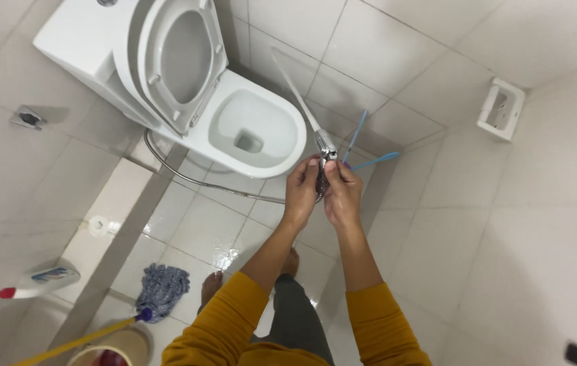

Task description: Mop the bathroom floor and test the water flow of a bidet sprayer.

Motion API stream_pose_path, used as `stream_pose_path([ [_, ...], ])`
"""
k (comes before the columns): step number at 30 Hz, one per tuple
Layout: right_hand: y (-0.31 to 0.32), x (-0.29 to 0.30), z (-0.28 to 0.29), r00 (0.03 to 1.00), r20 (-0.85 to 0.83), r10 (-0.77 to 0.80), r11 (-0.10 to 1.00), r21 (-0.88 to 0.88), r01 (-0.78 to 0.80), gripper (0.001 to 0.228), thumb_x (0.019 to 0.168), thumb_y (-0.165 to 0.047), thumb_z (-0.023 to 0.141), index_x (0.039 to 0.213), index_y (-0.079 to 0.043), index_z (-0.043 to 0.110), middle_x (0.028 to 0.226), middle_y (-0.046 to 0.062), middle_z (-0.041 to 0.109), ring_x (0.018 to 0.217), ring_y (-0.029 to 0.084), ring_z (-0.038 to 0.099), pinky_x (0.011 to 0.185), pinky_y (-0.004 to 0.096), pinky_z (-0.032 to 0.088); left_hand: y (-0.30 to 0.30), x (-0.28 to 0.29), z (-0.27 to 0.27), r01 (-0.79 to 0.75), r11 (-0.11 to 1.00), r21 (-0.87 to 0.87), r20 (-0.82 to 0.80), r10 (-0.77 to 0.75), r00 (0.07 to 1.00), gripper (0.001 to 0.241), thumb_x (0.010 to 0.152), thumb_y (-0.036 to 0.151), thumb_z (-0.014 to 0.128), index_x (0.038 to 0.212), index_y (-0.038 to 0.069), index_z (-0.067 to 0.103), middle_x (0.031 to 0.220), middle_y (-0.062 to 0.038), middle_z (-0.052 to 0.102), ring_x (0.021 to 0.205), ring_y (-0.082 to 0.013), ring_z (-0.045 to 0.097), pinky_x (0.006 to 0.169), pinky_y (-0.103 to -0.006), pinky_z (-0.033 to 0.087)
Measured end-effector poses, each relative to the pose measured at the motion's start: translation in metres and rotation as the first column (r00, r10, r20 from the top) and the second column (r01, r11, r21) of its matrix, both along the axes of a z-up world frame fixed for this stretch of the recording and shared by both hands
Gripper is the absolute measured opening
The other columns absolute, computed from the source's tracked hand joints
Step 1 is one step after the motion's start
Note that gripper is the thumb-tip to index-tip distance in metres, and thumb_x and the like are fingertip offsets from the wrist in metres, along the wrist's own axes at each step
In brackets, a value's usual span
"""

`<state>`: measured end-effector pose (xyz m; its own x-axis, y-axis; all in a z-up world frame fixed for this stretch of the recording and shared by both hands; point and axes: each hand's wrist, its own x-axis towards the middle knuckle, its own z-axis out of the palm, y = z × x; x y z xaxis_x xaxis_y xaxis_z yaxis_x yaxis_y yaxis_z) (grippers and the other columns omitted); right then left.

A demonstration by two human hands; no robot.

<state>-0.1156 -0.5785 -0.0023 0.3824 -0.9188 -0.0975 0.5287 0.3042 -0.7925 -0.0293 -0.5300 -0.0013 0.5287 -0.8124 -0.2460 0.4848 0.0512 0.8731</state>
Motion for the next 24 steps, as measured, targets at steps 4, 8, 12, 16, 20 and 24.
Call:
stream_pose_path([
  [4, -0.027, -0.026, 0.014, 0.996, -0.084, -0.025, 0.999, 0.029, 0.028, 0.028, 0.096, -0.016, 0.070, 0.117, 0.003, 0.070, 0.104, 0.004, 0.071, 0.093, 0.010, 0.065, 0.083, 0.026, 0.054, -0.032, -0.027, 0.025, -0.018, 1.000, -0.007, 0.058, 0.019, 0.998, 0.034, 0.107, 0.023, 0.052, 0.125, -0.001, 0.068, 0.103, -0.004, 0.072, 0.091, -0.0101, 0.063, 0.081, -0.0266, 0.053],
  [8, -0.039, -0.048, 0.019, 0.994, -0.107, 0.002, 1.000, 0.022, 0.001, 0.028, 0.100, -0.017, 0.073, 0.116, 0.005, 0.072, 0.100, 0.004, 0.069, 0.087, 0.010, 0.062, 0.076, 0.026, 0.051, -0.037, -0.050, 0.037, -0.015, 0.999, 0.029, 0.060, 0.013, 0.998, 0.036, 0.108, 0.025, 0.050, 0.126, 0.000, 0.068, 0.101, -0.006, 0.071, 0.089, -0.0113, 0.062, 0.080, -0.0278, 0.052],
  [12, -0.049, -0.051, 0.037, 0.987, -0.162, 0.007, 0.992, 0.122, 0.012, 0.031, 0.096, -0.018, 0.072, 0.116, 0.005, 0.072, 0.096, 0.005, 0.071, 0.082, 0.011, 0.065, 0.072, 0.027, 0.055, -0.048, -0.056, 0.038, -0.021, 0.996, 0.089, 0.033, 0.018, 0.999, 0.037, 0.108, 0.026, 0.048, 0.127, 0.001, 0.068, 0.099, -0.006, 0.070, 0.086, -0.0107, 0.061, 0.078, -0.0275, 0.051],
  [16, -0.054, -0.048, 0.028, 0.981, -0.176, 0.078, 0.995, 0.069, -0.067, 0.029, 0.098, -0.016, 0.073, 0.114, 0.008, 0.072, 0.096, 0.005, 0.070, 0.081, 0.011, 0.064, 0.070, 0.026, 0.054, -0.045, -0.054, 0.031, -0.042, 0.995, 0.091, 0.032, 0.039, 0.999, 0.038, 0.108, 0.026, 0.047, 0.126, 0.001, 0.068, 0.099, -0.004, 0.070, 0.086, -0.0090, 0.060, 0.078, -0.0262, 0.051],
  [20, -0.055, -0.037, 0.029, 0.978, -0.198, 0.070, 0.994, 0.101, -0.051, 0.029, 0.098, -0.016, 0.072, 0.114, 0.008, 0.073, 0.095, 0.006, 0.071, 0.081, 0.012, 0.065, 0.070, 0.026, 0.054, -0.050, -0.045, 0.022, -0.064, 0.992, 0.107, 0.002, 0.064, 0.998, 0.038, 0.109, 0.027, 0.047, 0.124, 0.000, 0.069, 0.094, -0.004, 0.069, 0.081, -0.0092, 0.058, 0.074, -0.0272, 0.050],
  [24, -0.065, -0.027, 0.031, 0.969, -0.195, 0.149, 0.989, 0.048, -0.143, 0.029, 0.099, -0.018, 0.072, 0.114, 0.008, 0.073, 0.094, 0.006, 0.070, 0.080, 0.012, 0.063, 0.068, 0.026, 0.053, -0.058, -0.032, 0.021, -0.070, 0.990, 0.121, -0.055, 0.077, 0.995, 0.038, 0.108, 0.028, 0.046, 0.124, 0.001, 0.069, 0.092, -0.003, 0.068, 0.080, -0.0087, 0.058, 0.073, -0.0274, 0.049],
])
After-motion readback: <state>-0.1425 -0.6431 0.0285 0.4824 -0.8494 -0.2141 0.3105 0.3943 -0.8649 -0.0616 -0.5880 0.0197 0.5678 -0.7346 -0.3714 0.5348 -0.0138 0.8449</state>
